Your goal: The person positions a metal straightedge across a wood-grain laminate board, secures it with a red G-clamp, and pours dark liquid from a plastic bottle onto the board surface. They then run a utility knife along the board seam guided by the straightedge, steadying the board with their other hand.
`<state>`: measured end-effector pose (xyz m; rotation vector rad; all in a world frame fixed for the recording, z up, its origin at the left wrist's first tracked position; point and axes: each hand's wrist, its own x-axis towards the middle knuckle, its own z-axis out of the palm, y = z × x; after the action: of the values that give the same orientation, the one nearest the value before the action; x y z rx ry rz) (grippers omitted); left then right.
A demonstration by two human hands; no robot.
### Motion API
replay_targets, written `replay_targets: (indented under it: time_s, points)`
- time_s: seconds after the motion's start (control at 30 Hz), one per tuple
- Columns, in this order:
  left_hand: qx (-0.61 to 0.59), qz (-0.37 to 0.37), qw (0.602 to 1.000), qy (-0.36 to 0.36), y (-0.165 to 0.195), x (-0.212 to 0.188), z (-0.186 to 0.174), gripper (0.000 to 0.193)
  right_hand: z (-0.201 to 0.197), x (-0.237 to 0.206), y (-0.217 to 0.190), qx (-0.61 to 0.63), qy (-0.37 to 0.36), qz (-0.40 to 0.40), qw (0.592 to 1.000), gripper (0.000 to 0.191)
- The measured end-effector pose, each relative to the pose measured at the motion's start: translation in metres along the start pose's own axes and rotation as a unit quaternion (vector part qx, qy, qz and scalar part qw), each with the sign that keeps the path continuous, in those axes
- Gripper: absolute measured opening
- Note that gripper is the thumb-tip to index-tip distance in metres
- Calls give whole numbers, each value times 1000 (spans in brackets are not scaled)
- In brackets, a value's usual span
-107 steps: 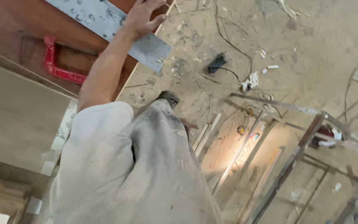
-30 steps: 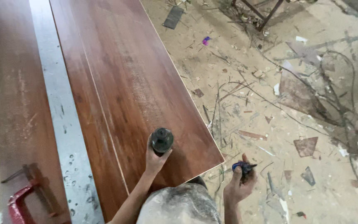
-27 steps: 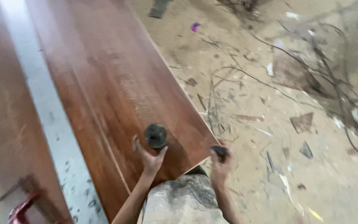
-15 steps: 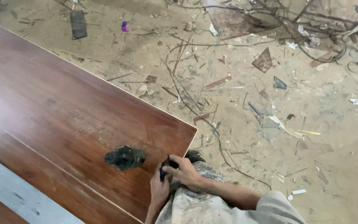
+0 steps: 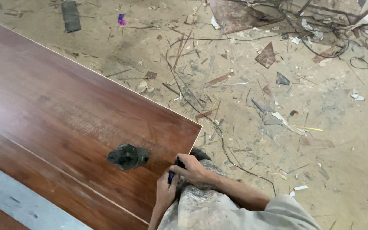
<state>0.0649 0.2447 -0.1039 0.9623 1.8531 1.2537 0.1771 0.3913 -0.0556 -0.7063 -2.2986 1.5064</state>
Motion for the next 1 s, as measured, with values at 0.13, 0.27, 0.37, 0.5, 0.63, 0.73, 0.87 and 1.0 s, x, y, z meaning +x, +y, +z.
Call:
replay_targets:
  time_s: [0.13, 0.27, 0.37, 0.5, 0.63, 0.73, 0.87, 1.0]
  points:
    - [-199, -65, 972, -108, -4, 0, -16, 32, -9, -10, -2, 139, -64, 15, 988, 27]
    - [-137, -8, 988, -65, 6, 4, -22, 34, -10, -1, -4, 132, -40, 6, 990, 27]
    - [-72, -24, 997, -16, 22, 7, -16, 36, -5, 9, -6, 78, 10, 111, 991, 30]
    - [-55, 16, 998, 3, 42, 10, -16, 35, -9, 12, -8, 95, -12, 149, 984, 25]
    - [-60, 7, 998, -26, 48, 16, -34, 37, -11, 17, 0, 50, -65, 57, 995, 18]
    - [-52, -10, 997, -56, 47, 24, -46, 40, 4, 27, 16, 256, -19, 102, 961, 22]
    - [22, 50, 998, -27, 50, 33, -50, 41, 18, 33, 45, 184, 56, 119, 974, 23]
    - [66, 9, 997, -26, 57, 31, -50, 38, 15, 48, 63, 192, 35, 116, 974, 23]
